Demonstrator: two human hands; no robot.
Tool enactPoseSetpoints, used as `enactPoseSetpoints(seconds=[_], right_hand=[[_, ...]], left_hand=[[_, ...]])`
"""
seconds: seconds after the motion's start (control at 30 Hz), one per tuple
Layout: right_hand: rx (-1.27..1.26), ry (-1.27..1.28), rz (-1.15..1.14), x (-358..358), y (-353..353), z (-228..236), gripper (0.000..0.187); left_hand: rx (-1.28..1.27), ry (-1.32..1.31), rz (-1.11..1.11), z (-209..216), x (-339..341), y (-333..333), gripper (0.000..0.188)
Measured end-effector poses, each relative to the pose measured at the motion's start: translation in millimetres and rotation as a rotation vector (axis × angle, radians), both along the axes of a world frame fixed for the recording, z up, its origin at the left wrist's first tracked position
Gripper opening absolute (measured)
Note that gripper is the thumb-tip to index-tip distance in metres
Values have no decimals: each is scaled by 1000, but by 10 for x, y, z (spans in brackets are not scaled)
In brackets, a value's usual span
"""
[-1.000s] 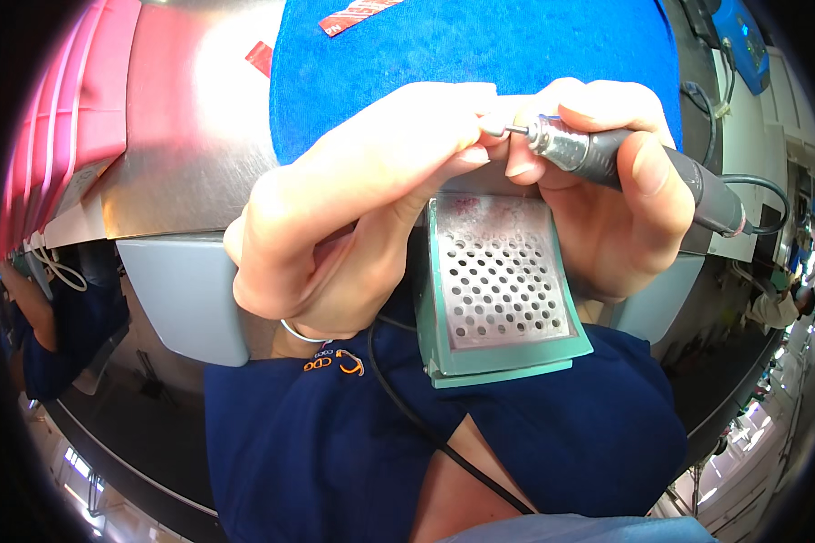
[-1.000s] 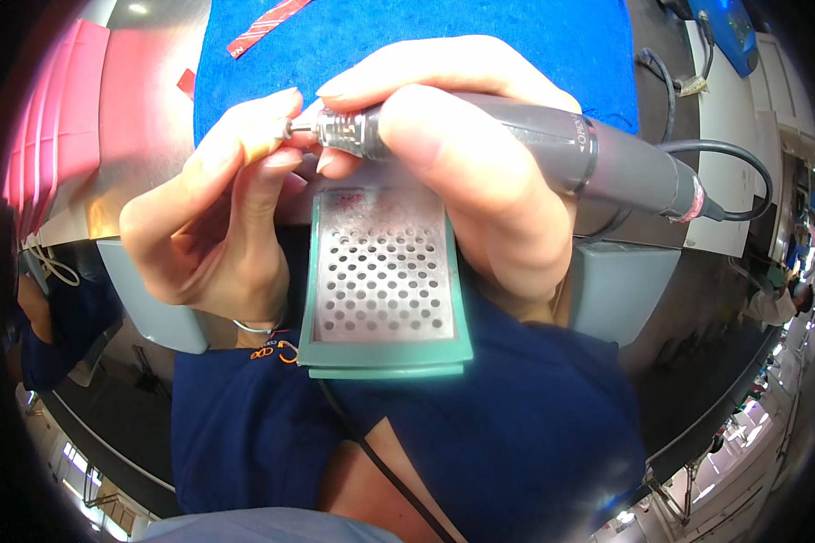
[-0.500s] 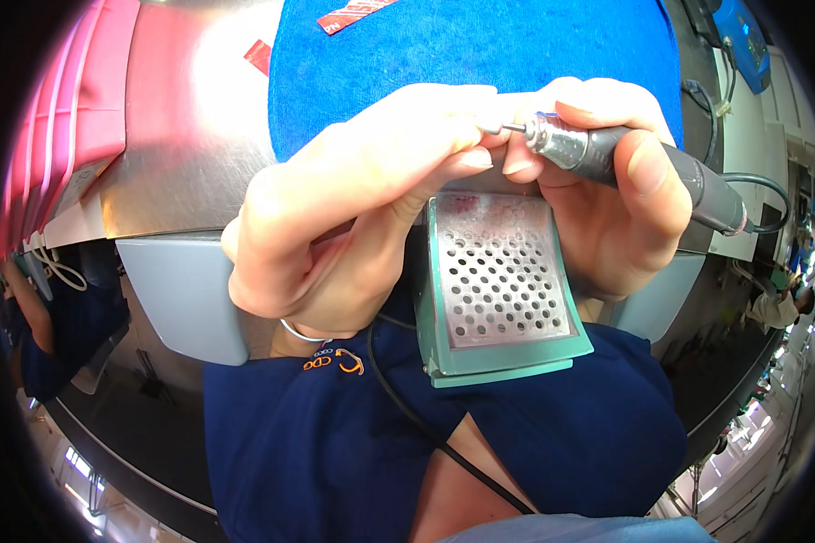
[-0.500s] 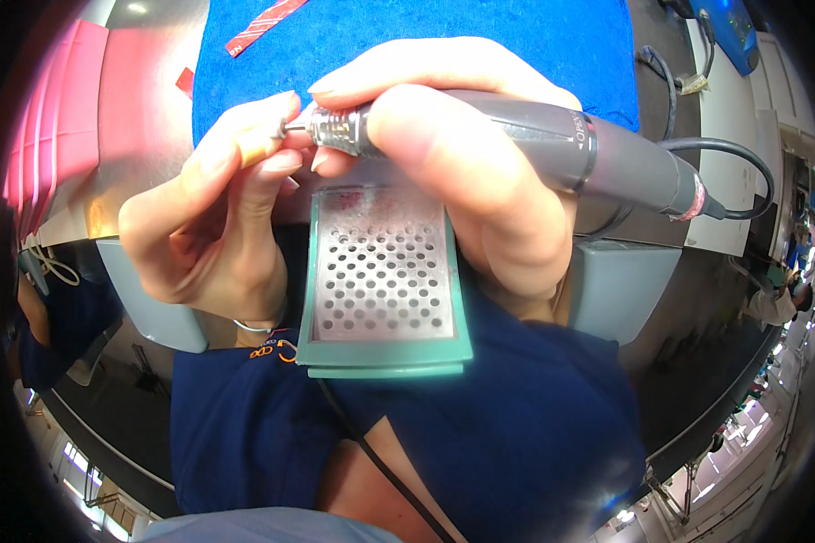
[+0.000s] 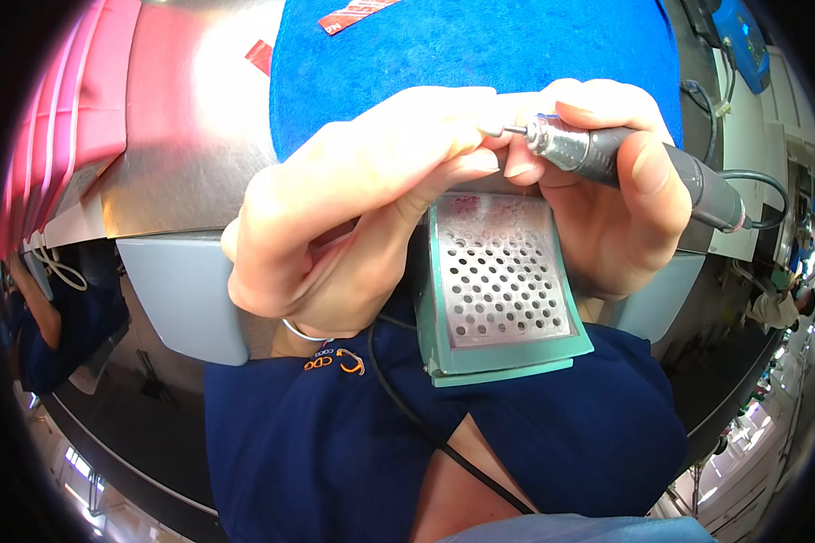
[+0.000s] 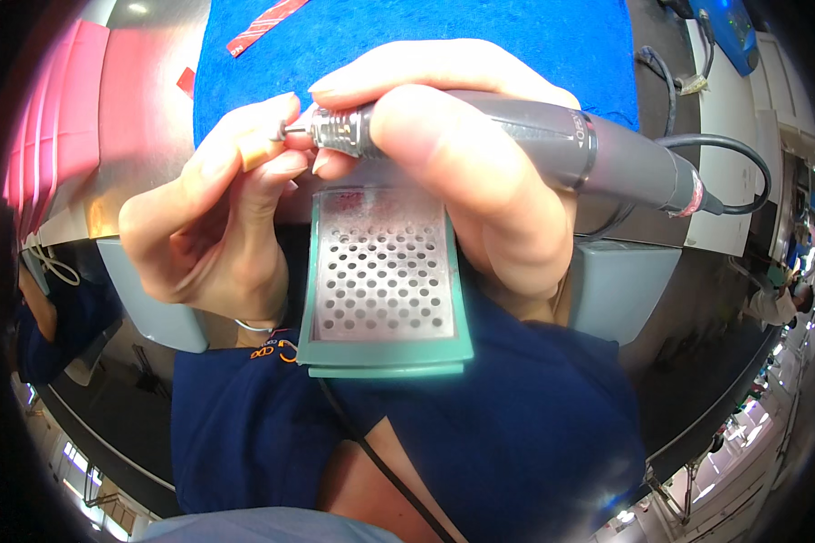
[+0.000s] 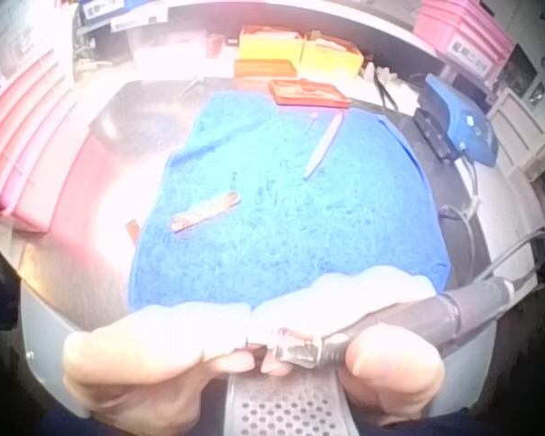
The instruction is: The person grinds a dental piece using a handheld rotary tool, replaces the bit on the rotary tool, grinds the piece with the new bit, and turns the dental piece between both hands.
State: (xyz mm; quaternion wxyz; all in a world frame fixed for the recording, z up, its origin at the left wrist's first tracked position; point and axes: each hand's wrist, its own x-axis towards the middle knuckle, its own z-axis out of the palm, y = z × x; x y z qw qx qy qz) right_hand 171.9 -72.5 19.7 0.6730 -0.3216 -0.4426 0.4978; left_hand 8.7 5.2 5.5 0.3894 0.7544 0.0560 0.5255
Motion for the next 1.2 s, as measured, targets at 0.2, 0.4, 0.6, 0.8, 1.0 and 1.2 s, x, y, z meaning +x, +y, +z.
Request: enactPoseSetpoints(seconds=[0.2,0.4,0.6,0.8,1.0,1.2], right_hand=[[-1,58,81,-63,11,10,42],[18,7,102,-99,21,3,42],[75,154,118,-123,27,-50,42],[79,159,132,-85,24,-67,43],[-6,42,48,-72,-39,33,43],[-14,111,12,-87,-61,32,44]], left_hand=[[-17,-11,23,4,-103,-3,34],[-13,28,5,46,-153,4,32],[-19,-13,64,1,-118,-30,33],[-47,-22,63,-8,-105,-58,33],[-111,14,153,28,-28,-137,37],[-74,111,282,4,-21,-215,38]])
